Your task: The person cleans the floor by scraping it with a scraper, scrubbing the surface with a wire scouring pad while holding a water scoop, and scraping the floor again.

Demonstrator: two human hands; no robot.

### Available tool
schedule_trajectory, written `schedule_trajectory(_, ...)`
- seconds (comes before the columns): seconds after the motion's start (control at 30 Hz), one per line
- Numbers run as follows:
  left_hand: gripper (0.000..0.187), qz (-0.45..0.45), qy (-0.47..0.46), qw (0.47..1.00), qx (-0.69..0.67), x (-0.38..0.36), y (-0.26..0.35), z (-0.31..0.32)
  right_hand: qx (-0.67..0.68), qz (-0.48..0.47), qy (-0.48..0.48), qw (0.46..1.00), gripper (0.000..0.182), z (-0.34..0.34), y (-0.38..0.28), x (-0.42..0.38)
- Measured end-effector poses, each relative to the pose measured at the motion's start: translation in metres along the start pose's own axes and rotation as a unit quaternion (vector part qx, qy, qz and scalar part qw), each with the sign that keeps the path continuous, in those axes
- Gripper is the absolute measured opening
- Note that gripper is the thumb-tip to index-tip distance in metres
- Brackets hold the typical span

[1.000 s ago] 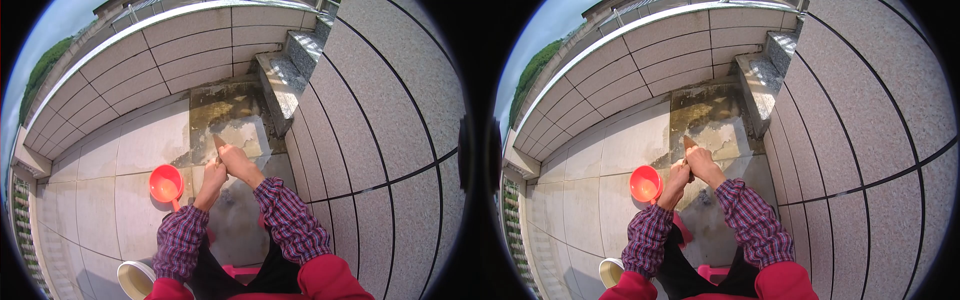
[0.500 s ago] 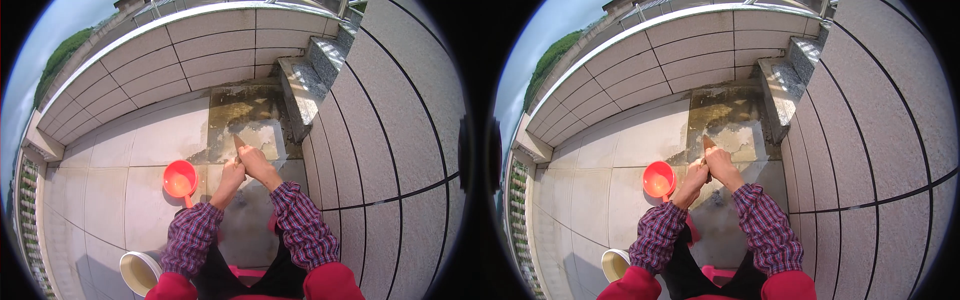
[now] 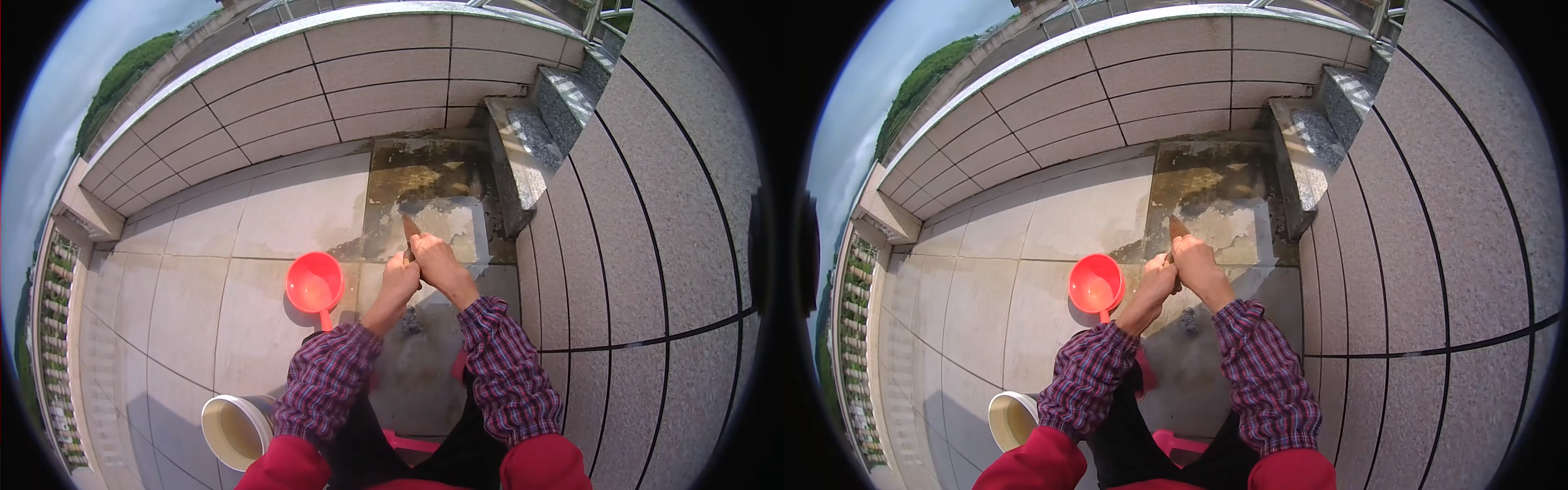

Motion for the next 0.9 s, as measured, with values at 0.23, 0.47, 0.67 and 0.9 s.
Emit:
schedule_trajectory(0.23,0.013,0.018,0.045,0.999,0.016,0.009,-0.012,0.001,-0.027,-0.045,0.031,0.998,0.013,-0.002,-0.003,0.0)
schedule_trajectory(0.47,0.04,0.009,0.026,0.994,0.109,0.019,-0.025,0.004,0.004,-0.067,0.019,0.998,0.021,-0.007,0.002,0.0)
schedule_trajectory(0.67,0.038,0.032,0.045,0.986,0.159,0.008,-0.012,0.006,0.031,-0.081,0.014,0.996,0.016,-0.021,-0.003,0.001)
schedule_trajectory(0.9,0.035,0.025,0.044,0.988,0.144,0.005,-0.009,0.006,0.066,-0.064,-0.003,0.996,0.02,-0.022,-0.002,0.002)
Point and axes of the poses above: each hand's wrist, its own x-axis towards the middle knuckle, its own z-axis out of the palm, y = z × x, the point moved 4 cm from there along x, towards the middle knuckle, and after that the axes turned 12 degrees about y, right-handed, at the moved point
